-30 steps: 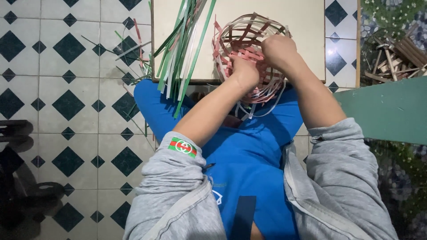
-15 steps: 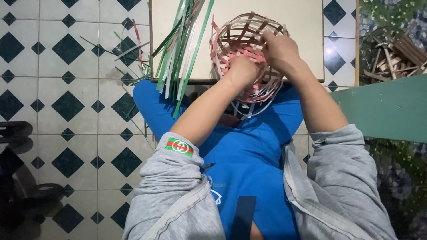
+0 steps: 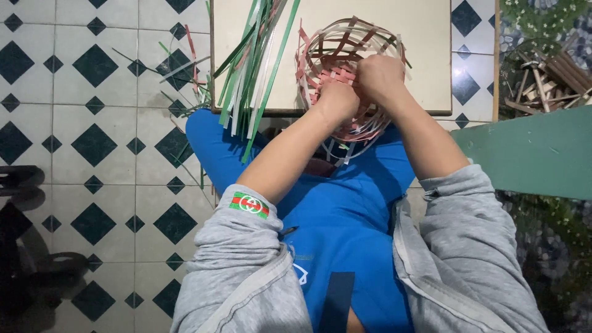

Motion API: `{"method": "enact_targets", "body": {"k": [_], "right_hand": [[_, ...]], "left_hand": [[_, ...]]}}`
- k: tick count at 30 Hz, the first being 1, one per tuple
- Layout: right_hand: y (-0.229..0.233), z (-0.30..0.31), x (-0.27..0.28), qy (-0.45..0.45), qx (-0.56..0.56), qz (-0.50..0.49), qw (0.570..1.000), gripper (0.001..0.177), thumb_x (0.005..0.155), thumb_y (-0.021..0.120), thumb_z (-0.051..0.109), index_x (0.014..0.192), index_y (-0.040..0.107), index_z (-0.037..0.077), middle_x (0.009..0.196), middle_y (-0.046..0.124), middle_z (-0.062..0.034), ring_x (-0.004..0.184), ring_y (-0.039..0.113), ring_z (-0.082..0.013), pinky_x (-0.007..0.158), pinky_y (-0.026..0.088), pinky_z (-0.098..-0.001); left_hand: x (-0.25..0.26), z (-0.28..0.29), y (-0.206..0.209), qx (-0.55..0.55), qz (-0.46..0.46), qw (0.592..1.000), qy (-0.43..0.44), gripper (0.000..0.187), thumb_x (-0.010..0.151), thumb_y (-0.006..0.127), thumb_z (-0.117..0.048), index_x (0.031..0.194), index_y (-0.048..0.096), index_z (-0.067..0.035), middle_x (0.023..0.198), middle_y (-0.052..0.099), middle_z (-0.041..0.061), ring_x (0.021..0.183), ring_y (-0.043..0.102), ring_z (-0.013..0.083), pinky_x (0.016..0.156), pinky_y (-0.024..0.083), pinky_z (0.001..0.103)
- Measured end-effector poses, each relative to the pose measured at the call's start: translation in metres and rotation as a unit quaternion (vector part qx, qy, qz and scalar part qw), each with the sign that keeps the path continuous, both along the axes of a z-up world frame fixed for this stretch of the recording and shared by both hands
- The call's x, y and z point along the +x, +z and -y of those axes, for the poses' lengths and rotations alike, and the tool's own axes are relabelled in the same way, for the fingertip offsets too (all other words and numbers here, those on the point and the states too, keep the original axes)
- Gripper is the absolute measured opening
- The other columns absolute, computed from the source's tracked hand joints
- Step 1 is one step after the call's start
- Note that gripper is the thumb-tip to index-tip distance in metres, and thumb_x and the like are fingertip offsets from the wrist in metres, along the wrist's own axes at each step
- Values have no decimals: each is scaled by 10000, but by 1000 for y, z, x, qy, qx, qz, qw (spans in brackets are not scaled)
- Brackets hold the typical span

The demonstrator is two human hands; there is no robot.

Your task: A person is weaving a basket by hand using thin, flexible plastic strips on a low work surface.

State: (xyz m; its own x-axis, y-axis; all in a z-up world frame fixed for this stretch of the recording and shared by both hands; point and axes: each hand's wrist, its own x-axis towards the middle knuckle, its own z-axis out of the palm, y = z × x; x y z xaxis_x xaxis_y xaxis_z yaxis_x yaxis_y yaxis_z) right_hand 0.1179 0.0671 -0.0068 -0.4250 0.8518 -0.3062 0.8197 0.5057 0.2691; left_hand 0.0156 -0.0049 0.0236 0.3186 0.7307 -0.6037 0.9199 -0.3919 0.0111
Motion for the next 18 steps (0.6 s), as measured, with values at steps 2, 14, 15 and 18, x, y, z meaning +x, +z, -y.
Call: {"method": "enact_targets", "body": {"k": [2,14,15,18], "right_hand": [[-10,-7,6,11,6,9,1000,194,764,567,35,770,734,134,780,722,-52,711,716,-298,438,545,-434],[-21,-22,26,220,156,-188,945,180,746,802,227,672,664,138,686,492,6,510,555,-210,346,377,-346],[-14,-20,24,236,145,-193,941,141,719,798,202,683,686,124,708,520,-9,539,573,-229,353,390,-357],[0,-10,15,237,103,-167,951,84,753,752,137,718,688,94,732,542,-29,581,597,-247,328,375,-355]], "left_hand": [[0,0,1,-2,-6,1000,-10,331,936,580,-301,1256,618,-227,1273,608,32,1165,566,325,938,455,502],[-2,11,40,-15,-23,1000,-14,494,814,724,-457,1236,638,-215,1225,638,20,1130,588,316,929,452,488],[-3,11,45,-33,-21,999,-7,422,840,684,-442,1199,661,-221,1203,644,27,1113,591,305,928,448,482],[-4,8,39,-39,1,999,3,353,884,637,-387,1184,666,-205,1174,654,29,1077,607,285,892,468,461]]}}
